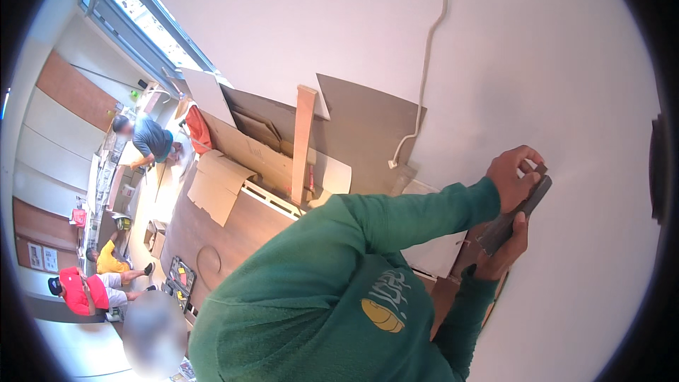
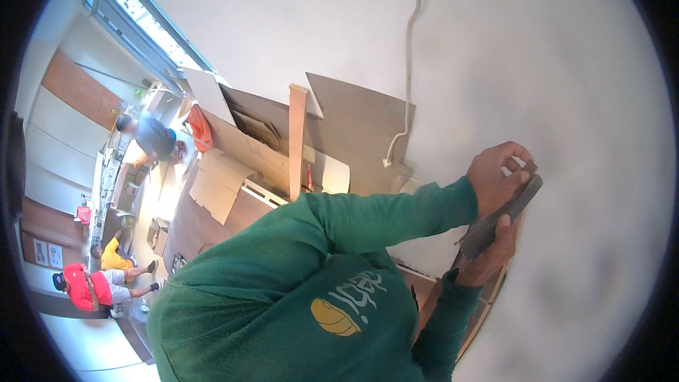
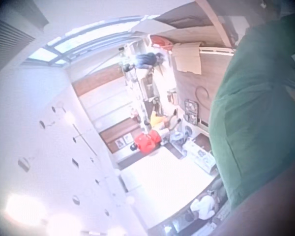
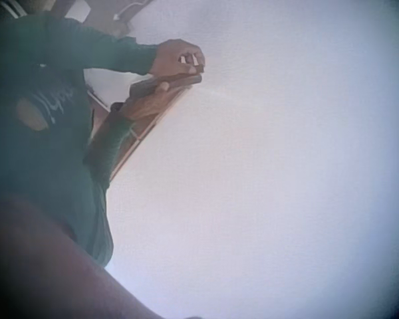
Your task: The person installs small wooden trim pieces along the top edge of a wall where it meets a curved wooden structure. They pick up trim pieces, position them against the wall, and use a sanding block to smooth or press the edges. Other workers are visible in the background.
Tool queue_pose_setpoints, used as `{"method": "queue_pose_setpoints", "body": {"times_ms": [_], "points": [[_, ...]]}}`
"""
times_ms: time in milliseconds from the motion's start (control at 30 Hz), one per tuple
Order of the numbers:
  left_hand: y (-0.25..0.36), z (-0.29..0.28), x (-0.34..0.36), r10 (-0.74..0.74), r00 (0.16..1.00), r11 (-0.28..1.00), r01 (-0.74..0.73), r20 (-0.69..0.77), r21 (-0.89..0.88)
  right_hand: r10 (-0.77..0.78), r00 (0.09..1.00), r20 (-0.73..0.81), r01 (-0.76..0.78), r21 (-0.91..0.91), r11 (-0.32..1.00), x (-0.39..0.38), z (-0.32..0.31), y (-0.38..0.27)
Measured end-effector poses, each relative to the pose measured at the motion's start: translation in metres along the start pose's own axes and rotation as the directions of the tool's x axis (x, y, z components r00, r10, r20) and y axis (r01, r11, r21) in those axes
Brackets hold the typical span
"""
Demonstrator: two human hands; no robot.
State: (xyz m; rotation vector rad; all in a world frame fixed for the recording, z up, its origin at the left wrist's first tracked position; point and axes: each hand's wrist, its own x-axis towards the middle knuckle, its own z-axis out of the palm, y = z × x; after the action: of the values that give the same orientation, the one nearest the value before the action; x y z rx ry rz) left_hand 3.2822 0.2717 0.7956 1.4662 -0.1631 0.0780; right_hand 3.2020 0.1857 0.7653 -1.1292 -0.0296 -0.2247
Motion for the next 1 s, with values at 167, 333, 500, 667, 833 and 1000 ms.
{"method": "queue_pose_setpoints", "body": {"times_ms": [167,333,500,667,833,1000], "points": [[-0.029,-0.001,-0.013,0.051,0.998,0.996,-0.053,-0.032,-0.069,-0.212,0.975,0.073,0.224,-0.354,0.908,0.067,-0.038,0.014],[-0.009,-0.009,-0.005,-0.106,0.994,0.976,0.101,-0.016,-0.192,-0.240,0.969,-0.057,0.167,-0.565,0.808,0.005,-0.020,0.018],[-0.018,0.002,-0.027,-0.138,0.984,0.983,0.150,0.113,-0.104,-0.233,0.968,-0.097,0.180,-0.381,0.907,0.062,-0.033,-0.003],[-0.018,0.006,-0.039,-0.187,0.969,0.979,0.198,0.159,-0.055,-0.262,0.964,-0.038,0.243,-0.269,0.932,0.092,-0.071,-0.029],[-0.017,0.007,-0.033,-0.193,0.971,0.976,0.205,0.142,-0.071,-0.029,0.995,-0.099,0.020,-0.098,0.995,0.081,-0.096,-0.038],[-0.020,0.008,-0.025,-0.174,0.964,0.982,0.186,0.200,-0.043,0.018,0.997,-0.075,-0.027,-0.125,0.992,0.075,-0.071,-0.036]]}}
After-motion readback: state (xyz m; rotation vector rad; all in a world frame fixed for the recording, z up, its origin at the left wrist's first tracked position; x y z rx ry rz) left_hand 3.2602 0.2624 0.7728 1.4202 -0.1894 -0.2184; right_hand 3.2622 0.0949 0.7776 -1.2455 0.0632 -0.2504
